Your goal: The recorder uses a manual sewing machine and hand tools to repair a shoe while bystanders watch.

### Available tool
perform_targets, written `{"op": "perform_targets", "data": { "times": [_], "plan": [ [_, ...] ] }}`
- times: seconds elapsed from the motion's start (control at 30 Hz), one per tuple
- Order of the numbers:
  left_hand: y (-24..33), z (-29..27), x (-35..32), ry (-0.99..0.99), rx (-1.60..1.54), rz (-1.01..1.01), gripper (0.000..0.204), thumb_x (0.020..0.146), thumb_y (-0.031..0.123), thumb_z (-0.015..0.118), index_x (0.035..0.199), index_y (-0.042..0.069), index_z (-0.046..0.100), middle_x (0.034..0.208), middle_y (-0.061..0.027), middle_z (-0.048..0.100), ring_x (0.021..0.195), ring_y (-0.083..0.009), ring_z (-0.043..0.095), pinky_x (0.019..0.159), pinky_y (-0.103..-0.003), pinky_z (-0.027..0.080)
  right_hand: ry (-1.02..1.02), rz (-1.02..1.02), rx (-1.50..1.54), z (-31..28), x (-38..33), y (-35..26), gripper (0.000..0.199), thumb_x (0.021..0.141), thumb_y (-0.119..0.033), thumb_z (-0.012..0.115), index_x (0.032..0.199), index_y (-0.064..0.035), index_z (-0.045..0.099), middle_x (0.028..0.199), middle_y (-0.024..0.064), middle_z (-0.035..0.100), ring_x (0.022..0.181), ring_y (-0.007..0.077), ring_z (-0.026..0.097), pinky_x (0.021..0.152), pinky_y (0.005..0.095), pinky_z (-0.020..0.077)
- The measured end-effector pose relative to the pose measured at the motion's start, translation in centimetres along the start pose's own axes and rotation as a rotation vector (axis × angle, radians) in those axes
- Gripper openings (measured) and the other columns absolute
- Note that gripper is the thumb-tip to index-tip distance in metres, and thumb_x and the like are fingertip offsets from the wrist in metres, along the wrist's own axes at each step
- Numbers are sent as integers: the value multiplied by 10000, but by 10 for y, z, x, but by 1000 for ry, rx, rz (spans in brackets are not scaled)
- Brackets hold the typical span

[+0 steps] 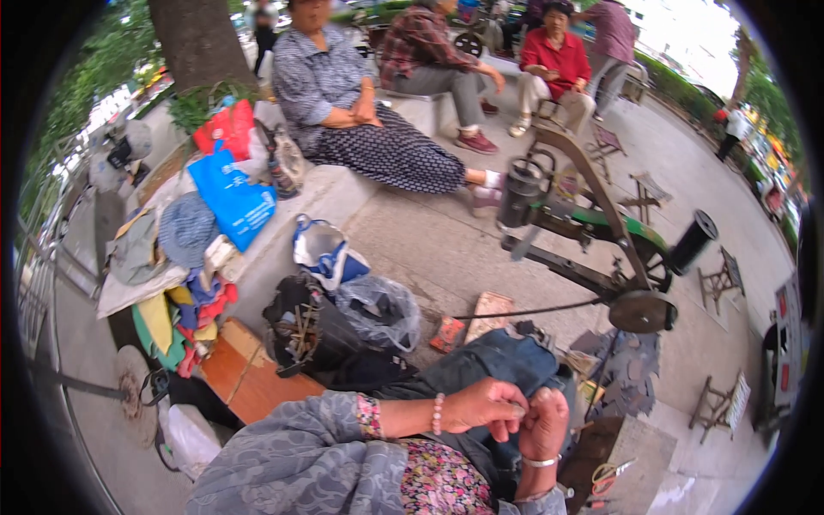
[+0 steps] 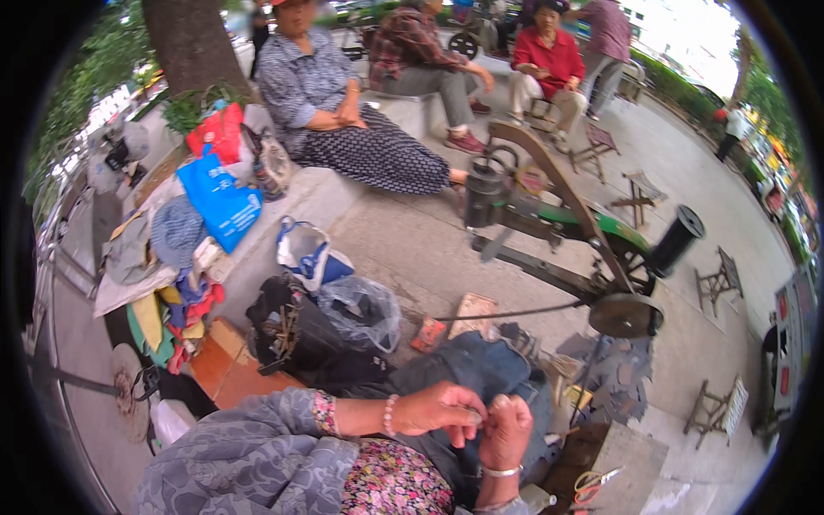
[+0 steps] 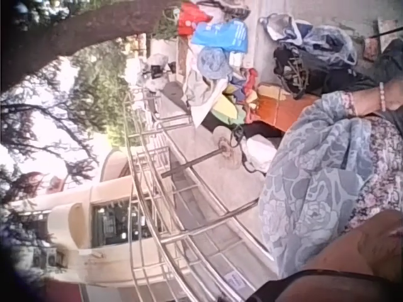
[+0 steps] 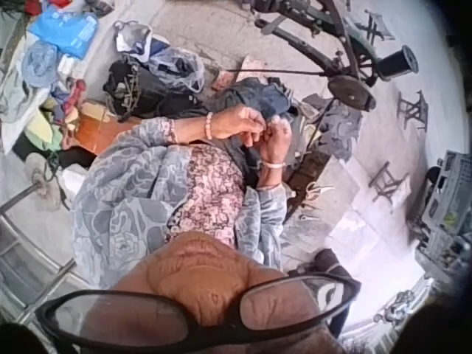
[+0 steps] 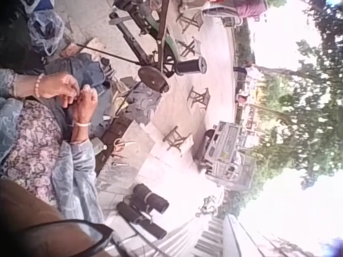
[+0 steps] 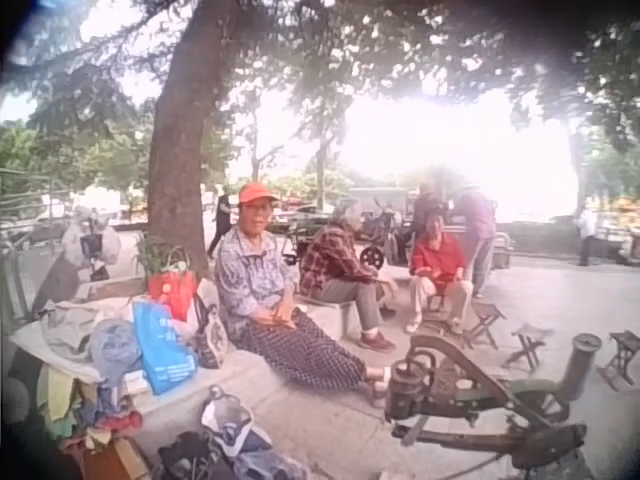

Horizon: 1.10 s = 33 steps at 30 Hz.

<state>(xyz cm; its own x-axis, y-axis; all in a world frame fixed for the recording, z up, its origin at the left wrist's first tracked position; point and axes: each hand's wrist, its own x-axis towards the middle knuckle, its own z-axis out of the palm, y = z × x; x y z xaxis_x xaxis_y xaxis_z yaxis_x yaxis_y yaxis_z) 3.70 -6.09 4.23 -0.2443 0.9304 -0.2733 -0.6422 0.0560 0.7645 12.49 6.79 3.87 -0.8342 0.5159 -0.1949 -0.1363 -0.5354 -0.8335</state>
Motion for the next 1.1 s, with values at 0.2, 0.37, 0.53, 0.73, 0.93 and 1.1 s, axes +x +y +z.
{"op": "perform_targets", "data": {
  "times": [0.2, 0.37, 0.53, 0.73, 0.93, 1.1],
  "plan": [
    [6, -7, -3, 29, 22, 29, 171, 870, 148, 590, 930, -12, 585, 721, -52, 579, 519, -97, 553, 462, -216, 484, -52, 58, 28, 5, 3, 0, 217, 837, -128, 646, 665, -78, 524, 608, -4, 525, 497, 79, 444, 470, 225, 382],
    [8, -2, 3, 57, 28, 49, 137, 869, 131, 584, 916, 3, 592, 734, -42, 592, 519, -74, 551, 460, -202, 472, -72, 24, -31, 3, 0, -9, 249, 848, -154, 632, 651, -89, 494, 556, -12, 466, 454, 85, 394, 448, 245, 352],
    [9, -3, 7, 50, 85, 85, 127, 871, 136, 577, 902, 15, 599, 729, -26, 595, 535, -72, 557, 484, -206, 473, -59, 39, -143, 5, -2, -21, 291, 867, -157, 611, 630, -98, 452, 544, -8, 440, 469, 91, 381, 474, 259, 366],
    [17, -19, 12, 121, 101, 120, 114, 864, 125, 571, 859, 12, 585, 682, -43, 598, 565, -111, 598, 484, -237, 499, 26, -49, -330, -4, 31, -47, 288, 858, -206, 628, 642, -87, 480, 518, -14, 428, 453, 73, 380, 454, 244, 382],
    [-15, -69, 25, 301, -2, 89, 104, 851, 106, 577, 847, 2, 576, 672, -46, 583, 517, -109, 582, 465, -252, 502, 38, -319, -832, -9, 129, -59, 215, 740, -105, 715, 894, -4, 604, 827, 49, 593, 565, 121, 562, 529, 236, 466],
    [-22, -66, 24, 257, 73, 130, 75, 859, 74, 556, 863, 1, 570, 679, -47, 576, 544, -120, 586, 498, -275, 517, -35, -675, -1185, 8, 200, -44, 435, 686, -41, 723, 1091, -12, 566, 1031, 105, 579, 697, 170, 604, 602, 279, 500]
  ]
}}
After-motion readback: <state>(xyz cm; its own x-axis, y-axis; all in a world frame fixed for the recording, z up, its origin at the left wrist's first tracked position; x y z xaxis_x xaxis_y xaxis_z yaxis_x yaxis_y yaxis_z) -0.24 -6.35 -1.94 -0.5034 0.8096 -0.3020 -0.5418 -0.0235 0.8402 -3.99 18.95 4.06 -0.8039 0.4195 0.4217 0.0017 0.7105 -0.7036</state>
